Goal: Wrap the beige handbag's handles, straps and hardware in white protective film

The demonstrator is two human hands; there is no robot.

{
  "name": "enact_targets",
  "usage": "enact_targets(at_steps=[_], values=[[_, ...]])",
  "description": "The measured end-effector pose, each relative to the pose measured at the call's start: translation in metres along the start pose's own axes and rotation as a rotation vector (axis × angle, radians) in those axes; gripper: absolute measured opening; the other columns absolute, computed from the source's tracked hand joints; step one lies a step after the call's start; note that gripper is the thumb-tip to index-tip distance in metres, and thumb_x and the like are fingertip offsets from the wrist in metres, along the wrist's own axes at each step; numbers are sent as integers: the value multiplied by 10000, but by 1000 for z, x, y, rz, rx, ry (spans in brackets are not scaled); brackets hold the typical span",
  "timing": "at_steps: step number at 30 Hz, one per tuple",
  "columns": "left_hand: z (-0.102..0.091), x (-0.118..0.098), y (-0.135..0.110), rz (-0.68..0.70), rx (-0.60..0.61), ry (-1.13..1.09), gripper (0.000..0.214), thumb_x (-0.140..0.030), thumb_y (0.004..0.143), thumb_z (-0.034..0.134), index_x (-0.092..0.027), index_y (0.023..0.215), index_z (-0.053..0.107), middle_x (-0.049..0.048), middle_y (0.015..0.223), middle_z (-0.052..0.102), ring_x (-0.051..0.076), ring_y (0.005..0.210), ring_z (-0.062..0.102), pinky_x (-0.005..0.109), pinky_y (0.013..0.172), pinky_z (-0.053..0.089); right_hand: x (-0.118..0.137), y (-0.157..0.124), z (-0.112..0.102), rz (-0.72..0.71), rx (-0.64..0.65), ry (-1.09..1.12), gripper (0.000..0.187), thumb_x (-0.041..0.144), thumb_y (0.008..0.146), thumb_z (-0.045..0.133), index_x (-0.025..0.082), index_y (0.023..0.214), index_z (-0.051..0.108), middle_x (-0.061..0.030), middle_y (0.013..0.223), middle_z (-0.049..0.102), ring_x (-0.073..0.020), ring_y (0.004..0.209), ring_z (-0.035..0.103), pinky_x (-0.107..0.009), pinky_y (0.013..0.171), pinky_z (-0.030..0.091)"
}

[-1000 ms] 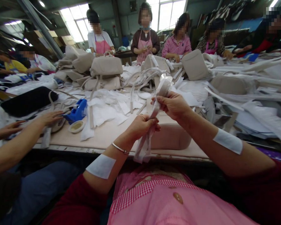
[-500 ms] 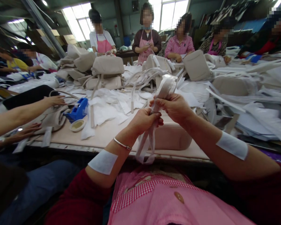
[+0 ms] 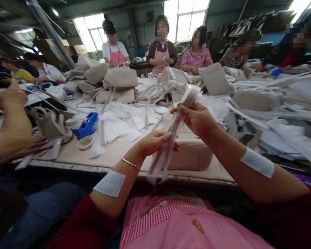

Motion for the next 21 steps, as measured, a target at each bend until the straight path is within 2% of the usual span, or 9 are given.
enact_targets(at_steps=[2, 4, 7, 13, 16, 18, 21], values=[[-12, 9, -13, -116, 42, -6, 488, -542, 732, 752, -104, 944, 719, 129, 836, 739, 217, 735, 704, 323, 688, 542, 5, 8, -6, -4, -9, 70, 70, 150, 776, 723, 191, 820, 686, -13, 771, 735, -167, 799, 696, -299, 796, 556], [-22, 17, -24, -195, 10, 29, 427, -472, 673, 823, -95, 851, 732, 82, 733, 717, 157, 616, 656, 251, 601, 501, 7, 12, -11, -9, -17, 124, 73, 149, 795, 713, 206, 822, 676, 5, 775, 735, -159, 806, 700, -307, 827, 556], [-30, 23, -34, -222, -43, 65, 370, -396, 602, 882, -81, 709, 720, 24, 594, 654, 87, 499, 560, 191, 512, 429, 3, 15, -15, -10, -19, 180, 82, 156, 792, 719, 213, 825, 670, 16, 775, 739, -157, 807, 703, -304, 815, 564], [-16, 30, -41, -211, -56, -15, 580, -591, 504, 864, -98, 778, 731, 45, 674, 688, 133, 566, 610, 250, 584, 500, -5, 15, -15, -13, -16, 178, 98, 169, 771, 728, 201, 851, 682, 1, 797, 743, -163, 804, 702, -306, 805, 563], [-7, 31, -39, -208, -109, -17, 526, -510, 503, 893, -96, 787, 736, 48, 681, 693, 136, 590, 614, 255, 611, 506, -3, 12, -17, -5, 1, 188, 113, 181, 778, 723, 206, 878, 676, -3, 824, 750, -172, 824, 710, -318, 815, 567], [-3, 29, -35, -207, -178, 38, 440, -444, 549, 888, -91, 764, 736, 43, 648, 681, 126, 567, 594, 241, 575, 484, -6, 4, -15, 62, 36, 224, 147, 236, 788, 729, 216, 920, 667, -20, 898, 759, -191, 864, 717, -338, 814, 578], [2, 26, -26, -177, -278, 126, 390, -433, 588, 868, -95, 719, 727, 28, 606, 657, 104, 522, 551, 220, 520, 439, -22, -15, -7, 310, 129, 211, 187, 283, 776, 743, 191, 923, 672, -72, 930, 761, -221, 826, 723, -367, 760, 603]])
Point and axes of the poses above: each hand's wrist, its own y-axis towards the middle knuckle, its own z-axis out of the palm, x = y × z, the point moved 1 cm from there along y, towards the middle knuckle
